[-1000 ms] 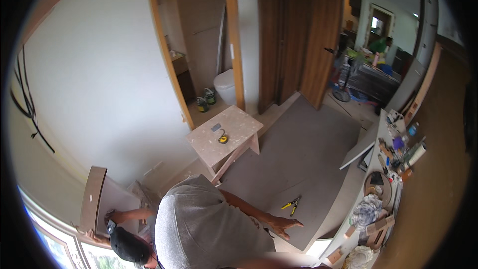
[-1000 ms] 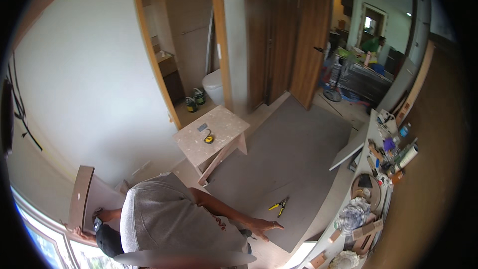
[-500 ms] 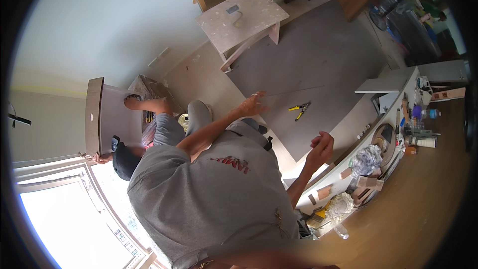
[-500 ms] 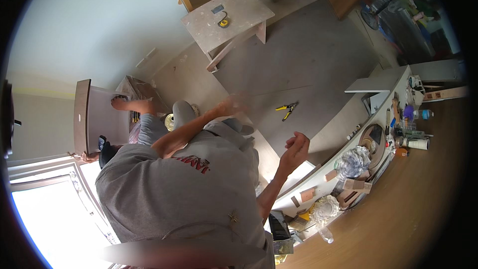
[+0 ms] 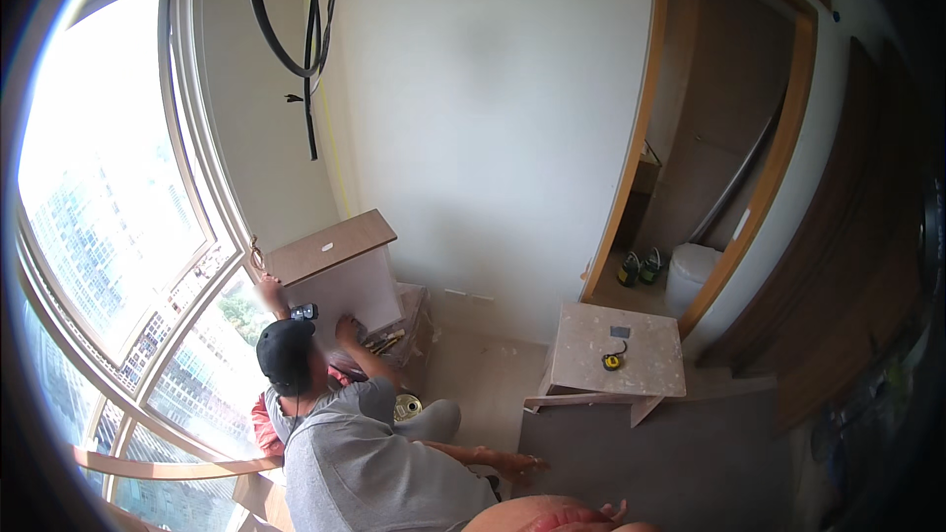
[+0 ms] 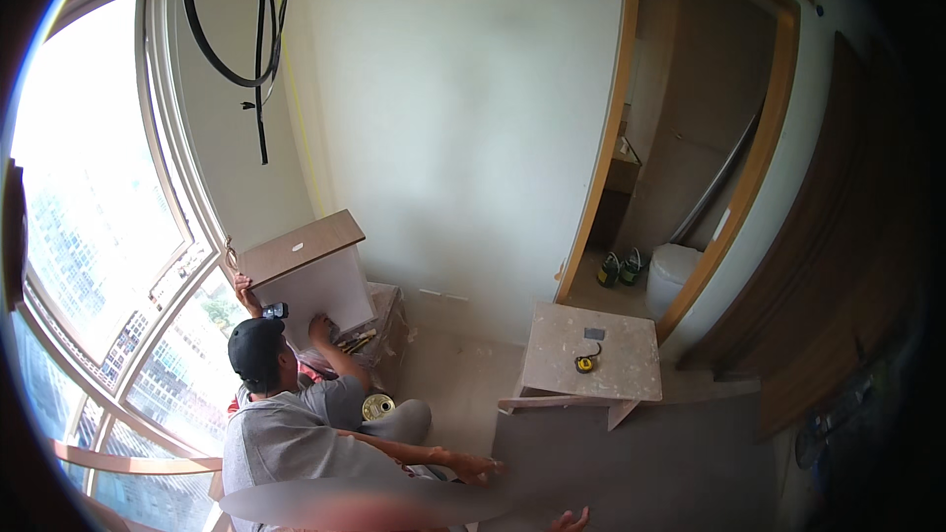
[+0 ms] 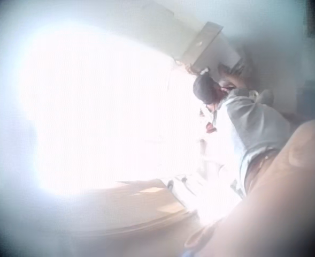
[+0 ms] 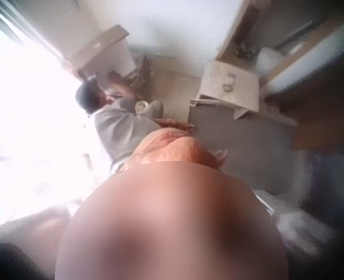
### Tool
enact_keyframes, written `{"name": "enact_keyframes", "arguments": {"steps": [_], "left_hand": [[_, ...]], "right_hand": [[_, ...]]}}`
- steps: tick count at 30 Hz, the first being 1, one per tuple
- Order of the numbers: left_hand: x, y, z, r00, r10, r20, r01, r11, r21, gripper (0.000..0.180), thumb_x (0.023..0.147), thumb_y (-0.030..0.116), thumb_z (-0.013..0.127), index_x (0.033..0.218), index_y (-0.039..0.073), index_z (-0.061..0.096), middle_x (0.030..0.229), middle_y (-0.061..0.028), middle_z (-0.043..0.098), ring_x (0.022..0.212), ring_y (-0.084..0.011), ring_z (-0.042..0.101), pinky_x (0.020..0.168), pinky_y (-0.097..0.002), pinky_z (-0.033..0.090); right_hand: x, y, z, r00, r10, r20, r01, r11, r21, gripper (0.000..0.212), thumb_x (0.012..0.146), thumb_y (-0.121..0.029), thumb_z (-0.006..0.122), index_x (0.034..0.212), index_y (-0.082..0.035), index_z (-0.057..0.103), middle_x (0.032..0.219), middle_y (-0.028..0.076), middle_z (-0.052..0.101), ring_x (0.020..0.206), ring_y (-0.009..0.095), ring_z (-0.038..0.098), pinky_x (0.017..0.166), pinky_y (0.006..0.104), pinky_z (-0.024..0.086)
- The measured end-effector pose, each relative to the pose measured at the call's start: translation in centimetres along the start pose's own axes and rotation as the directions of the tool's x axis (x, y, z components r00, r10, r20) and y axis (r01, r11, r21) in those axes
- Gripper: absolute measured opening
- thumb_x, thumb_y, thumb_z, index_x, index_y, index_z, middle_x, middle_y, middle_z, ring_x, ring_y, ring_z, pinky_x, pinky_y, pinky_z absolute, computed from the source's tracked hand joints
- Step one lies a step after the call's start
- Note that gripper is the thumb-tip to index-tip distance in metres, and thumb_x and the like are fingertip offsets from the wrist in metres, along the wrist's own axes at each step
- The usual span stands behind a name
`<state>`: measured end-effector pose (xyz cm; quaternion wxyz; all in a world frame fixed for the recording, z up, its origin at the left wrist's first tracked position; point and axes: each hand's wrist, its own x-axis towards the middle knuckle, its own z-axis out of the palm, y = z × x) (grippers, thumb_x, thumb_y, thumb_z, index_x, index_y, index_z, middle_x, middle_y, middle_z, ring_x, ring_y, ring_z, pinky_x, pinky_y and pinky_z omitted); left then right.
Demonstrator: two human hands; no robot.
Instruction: The person applies adhesive from a can onto a wooden surface using a scraper. They repeatedly scoop adhesive and spread it across the wood, working around a doorway frame.
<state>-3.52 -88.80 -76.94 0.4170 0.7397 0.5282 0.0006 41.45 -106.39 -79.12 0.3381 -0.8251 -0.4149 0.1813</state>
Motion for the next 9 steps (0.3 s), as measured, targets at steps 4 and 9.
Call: {"name": "enact_keyframes", "arguments": {"steps": [4, 9], "left_hand": [[3.0, 2.1, 0.1, 0.986, 0.166, -0.031, -0.165, 0.986, 0.017, 0.079, 0.098, 0.052, 0.07, 0.158, 0.011, 0.038, 0.148, -0.0222, 0.056, 0.122, -0.0308, 0.064, 0.104, -0.0443, 0.054], [5.2, 1.9, -3.4, 0.997, 0.074, 0.027, -0.071, 0.994, -0.085, 0.091, 0.091, 0.063, 0.074, 0.16, 0.014, 0.038, 0.158, -0.0182, 0.049, 0.135, -0.0358, 0.058, 0.117, -0.0452, 0.045]], "right_hand": [[10.3, -5.8, 3.6, 0.993, -0.032, 0.11, -0.001, 0.957, 0.291, 0.057, 0.105, -0.038, 0.062, 0.153, -0.011, 0.047, 0.1, 0.012, 0.067, 0.077, 0.021, 0.07, 0.067, 0.037, 0.06], [13.7, -10.7, 9.5, 0.907, -0.183, 0.379, 0.055, 0.944, 0.324, 0.059, 0.104, -0.038, 0.067, 0.152, -0.011, 0.047, 0.1, 0.012, 0.068, 0.077, 0.021, 0.071, 0.071, 0.0369, 0.06]]}}
